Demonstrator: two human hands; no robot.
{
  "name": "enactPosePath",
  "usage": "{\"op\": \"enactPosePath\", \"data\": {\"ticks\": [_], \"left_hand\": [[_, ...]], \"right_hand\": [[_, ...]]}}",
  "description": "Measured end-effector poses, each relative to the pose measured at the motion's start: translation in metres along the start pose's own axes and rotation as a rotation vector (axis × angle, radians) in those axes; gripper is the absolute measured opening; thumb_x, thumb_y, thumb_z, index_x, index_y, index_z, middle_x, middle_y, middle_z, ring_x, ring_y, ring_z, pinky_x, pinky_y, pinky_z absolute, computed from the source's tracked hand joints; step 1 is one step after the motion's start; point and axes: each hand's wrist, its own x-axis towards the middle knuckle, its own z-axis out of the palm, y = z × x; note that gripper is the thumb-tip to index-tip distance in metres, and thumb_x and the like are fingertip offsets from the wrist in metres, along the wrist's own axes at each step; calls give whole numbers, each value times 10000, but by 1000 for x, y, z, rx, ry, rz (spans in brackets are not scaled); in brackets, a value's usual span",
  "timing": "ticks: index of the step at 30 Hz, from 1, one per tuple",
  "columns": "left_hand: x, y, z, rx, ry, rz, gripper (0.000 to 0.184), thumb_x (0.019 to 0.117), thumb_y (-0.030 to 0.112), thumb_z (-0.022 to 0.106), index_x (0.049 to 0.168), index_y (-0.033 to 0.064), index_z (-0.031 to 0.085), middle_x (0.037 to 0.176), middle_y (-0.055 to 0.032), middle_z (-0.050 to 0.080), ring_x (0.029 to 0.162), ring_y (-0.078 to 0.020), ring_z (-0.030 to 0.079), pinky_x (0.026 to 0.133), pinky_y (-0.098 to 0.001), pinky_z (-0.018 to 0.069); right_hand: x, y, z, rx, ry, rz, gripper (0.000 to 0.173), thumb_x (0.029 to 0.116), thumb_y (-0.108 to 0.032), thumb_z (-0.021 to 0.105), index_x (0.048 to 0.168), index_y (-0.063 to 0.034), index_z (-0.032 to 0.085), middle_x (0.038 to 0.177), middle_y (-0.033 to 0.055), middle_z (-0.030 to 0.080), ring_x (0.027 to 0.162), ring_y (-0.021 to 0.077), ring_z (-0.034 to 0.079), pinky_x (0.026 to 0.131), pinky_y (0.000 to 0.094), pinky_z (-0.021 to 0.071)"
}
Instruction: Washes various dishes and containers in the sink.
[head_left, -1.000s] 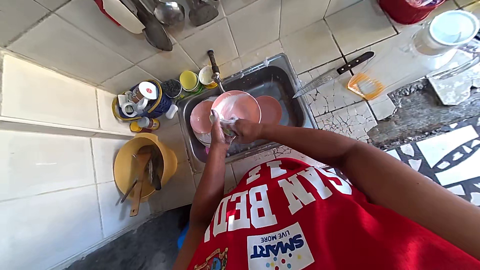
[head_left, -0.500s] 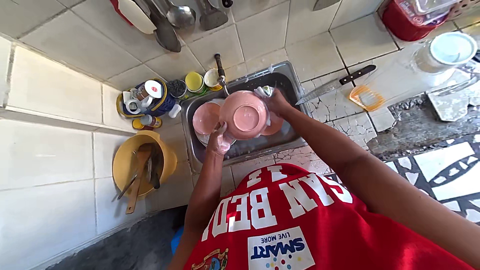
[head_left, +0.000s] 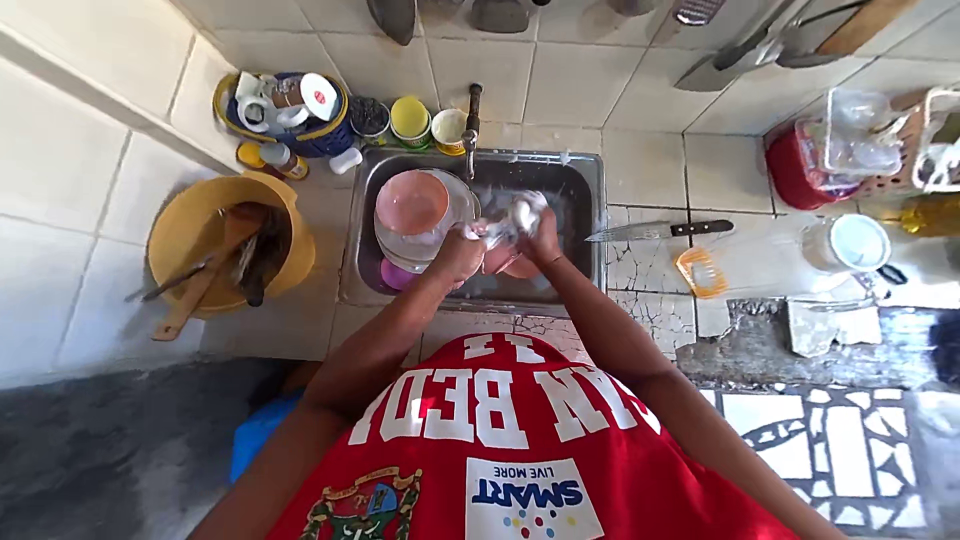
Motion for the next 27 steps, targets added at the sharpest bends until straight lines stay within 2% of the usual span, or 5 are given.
{"op": "enactPosePath", "data": {"ticks": [4, 13, 19, 22, 27], "left_hand": [[-3, -3, 4, -208, 11, 58, 198, 996, 56, 609, 1164, -21, 681, 1113, -75, 709, 1040, -89, 657, 969, -298, 540], [11, 9, 17, 275, 108, -11, 218, 988, 130, 591, 1102, -15, 705, 1073, -191, 695, 1057, -297, 650, 956, -531, 502], [4, 4, 22, 117, 144, 45, 219, 1010, 164, 601, 1118, 23, 728, 1093, -136, 719, 1067, -215, 666, 978, -459, 519], [2, -4, 12, -197, 100, 158, 169, 999, 88, 615, 1107, -1, 710, 1054, -61, 722, 1017, -79, 666, 963, -298, 544], [21, -11, -16, 51, -219, -108, 204, 946, 93, 692, 1118, -14, 673, 1018, -106, 682, 925, -150, 635, 881, -367, 533]], "right_hand": [[-1, 58, -2, 517, 131, 569, 418, 1108, -224, 347, 1372, 31, 547, 1234, 161, 647, 1110, 164, 626, 985, 369, 533], [4, -21, -5, -340, -44, 4, 320, 931, -173, 637, 1128, 66, 719, 1150, 258, 722, 1126, 416, 684, 976, 585, 523], [4, 32, -6, 397, 42, 500, 335, 1099, -200, 405, 1221, 60, 576, 997, 108, 643, 883, 117, 633, 816, 321, 564], [-12, 63, 3, 668, 58, 659, 416, 1109, -266, 360, 1397, -28, 544, 1257, 134, 663, 1142, 185, 647, 977, 406, 564], [18, 40, -14, 54, -131, 589, 352, 1069, -196, 516, 1222, 109, 603, 1123, 242, 668, 1046, 295, 652, 954, 466, 534]]}}
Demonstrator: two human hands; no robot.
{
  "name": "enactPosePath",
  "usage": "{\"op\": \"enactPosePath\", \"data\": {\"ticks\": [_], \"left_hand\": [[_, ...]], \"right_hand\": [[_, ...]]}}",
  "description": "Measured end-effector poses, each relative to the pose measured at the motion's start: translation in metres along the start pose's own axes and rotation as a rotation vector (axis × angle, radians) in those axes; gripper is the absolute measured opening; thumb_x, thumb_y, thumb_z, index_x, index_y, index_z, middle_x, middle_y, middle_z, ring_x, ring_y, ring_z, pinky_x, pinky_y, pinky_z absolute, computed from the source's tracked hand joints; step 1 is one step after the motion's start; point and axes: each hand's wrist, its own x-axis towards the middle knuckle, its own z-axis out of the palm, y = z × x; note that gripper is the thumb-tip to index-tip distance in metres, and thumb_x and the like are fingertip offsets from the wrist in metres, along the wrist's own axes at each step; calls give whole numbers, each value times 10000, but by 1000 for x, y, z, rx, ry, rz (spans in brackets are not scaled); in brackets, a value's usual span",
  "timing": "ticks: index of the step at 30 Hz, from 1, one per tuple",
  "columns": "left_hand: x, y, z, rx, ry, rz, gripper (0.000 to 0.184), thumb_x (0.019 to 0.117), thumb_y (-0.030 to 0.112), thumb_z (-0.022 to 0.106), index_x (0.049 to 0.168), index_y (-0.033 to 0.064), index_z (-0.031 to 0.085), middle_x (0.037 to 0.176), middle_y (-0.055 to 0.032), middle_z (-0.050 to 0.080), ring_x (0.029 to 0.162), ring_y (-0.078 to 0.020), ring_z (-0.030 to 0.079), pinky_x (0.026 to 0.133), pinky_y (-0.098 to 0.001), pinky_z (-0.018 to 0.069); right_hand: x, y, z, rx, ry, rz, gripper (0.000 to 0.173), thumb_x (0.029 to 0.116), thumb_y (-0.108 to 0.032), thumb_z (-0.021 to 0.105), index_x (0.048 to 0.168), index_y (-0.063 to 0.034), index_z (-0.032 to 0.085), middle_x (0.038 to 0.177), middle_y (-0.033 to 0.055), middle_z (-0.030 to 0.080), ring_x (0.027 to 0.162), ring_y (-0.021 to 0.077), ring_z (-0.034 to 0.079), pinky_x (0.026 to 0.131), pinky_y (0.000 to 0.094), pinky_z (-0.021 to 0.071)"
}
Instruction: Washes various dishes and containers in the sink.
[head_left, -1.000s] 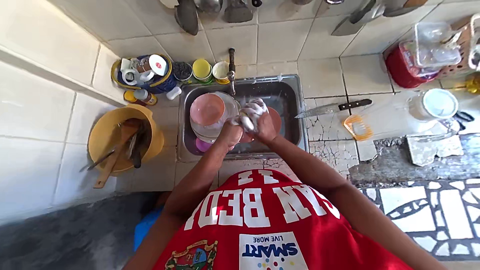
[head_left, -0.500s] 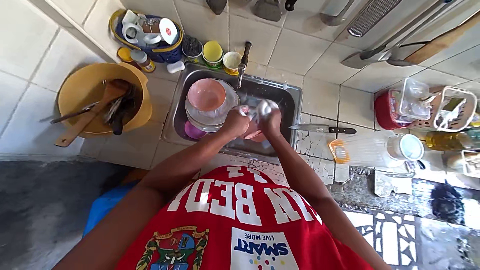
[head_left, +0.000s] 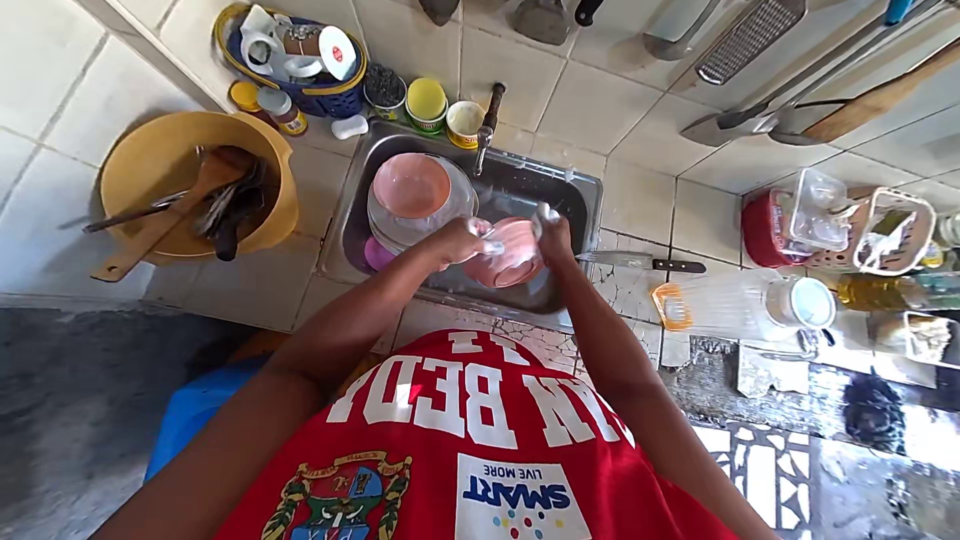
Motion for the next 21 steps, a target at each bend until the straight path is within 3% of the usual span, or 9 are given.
{"op": "enactPosePath", "data": {"ticks": [2, 4, 6, 9, 11, 13, 15, 18, 21], "left_hand": [[5, 12, 16, 115, 28, -141, 283, 947, 124, 702, 1179, -31, 654, 1102, -188, 682, 1010, -262, 656, 926, -482, 530], [10, 22, 30, 102, 193, -170, 243, 930, 72, 650, 1144, -42, 653, 1100, -224, 674, 1025, -324, 654, 909, -544, 523], [9, 30, 27, -16, 295, -54, 216, 937, 69, 672, 1125, -39, 667, 1094, -181, 682, 1025, -257, 649, 926, -474, 531], [1, 31, 13, -222, 287, 195, 123, 926, 82, 702, 1025, 9, 689, 971, -65, 696, 924, -123, 657, 871, -341, 562], [-5, 28, 3, -318, 184, 294, 65, 928, 63, 676, 988, 41, 686, 922, -11, 691, 884, -92, 654, 848, -315, 568], [-6, 21, -12, -300, 64, 248, 125, 912, 25, 676, 1037, 27, 681, 953, -13, 698, 901, -80, 657, 863, -297, 566], [-4, 17, -20, -159, 7, 113, 222, 895, 6, 710, 1113, -5, 669, 1019, -56, 695, 937, -94, 652, 892, -299, 553], [8, 27, 7, 67, 85, -66, 296, 892, 43, 718, 1175, -27, 668, 1109, -162, 699, 1020, -226, 670, 932, -447, 548], [17, 37, 26, -30, 259, -37, 246, 919, 56, 696, 1149, -23, 664, 1120, -161, 682, 1058, -228, 648, 959, -451, 527]], "right_hand": [[-12, -46, 2, -333, -118, -82, 359, 983, -207, 644, 1197, 81, 656, 1166, 286, 681, 1139, 414, 655, 1005, 603, 507], [-22, -81, 6, -458, -147, -201, 394, 957, -199, 668, 1232, 83, 654, 1222, 313, 663, 1206, 460, 621, 1038, 635, 462], [-11, -80, 1, -248, -85, -316, 373, 969, -106, 640, 1249, 140, 619, 1209, 320, 664, 1174, 406, 644, 1058, 543, 484], [11, -46, -8, 207, 3, -270, 323, 1062, -95, 442, 1275, 112, 569, 1160, 198, 651, 1046, 166, 633, 947, 321, 535], [16, -22, -12, 313, 18, -158, 371, 1083, -149, 397, 1335, 59, 573, 1239, 179, 651, 1118, 169, 629, 981, 354, 531], [13, -20, -11, 309, -6, -113, 346, 1103, -171, 384, 1289, 60, 561, 1141, 133, 633, 1022, 121, 609, 911, 306, 531], [4, -40, -16, 14, -38, -113, 320, 1072, -154, 490, 1236, 105, 583, 1114, 187, 654, 1008, 188, 635, 924, 359, 542], [-13, -98, -6, -532, -134, -114, 418, 951, -279, 667, 1183, 69, 670, 1209, 291, 673, 1194, 442, 633, 1004, 651, 483], [2, -93, -4, -261, -45, -208, 340, 1002, -189, 614, 1163, 109, 648, 1115, 266, 690, 1086, 349, 672, 978, 525, 526]]}}
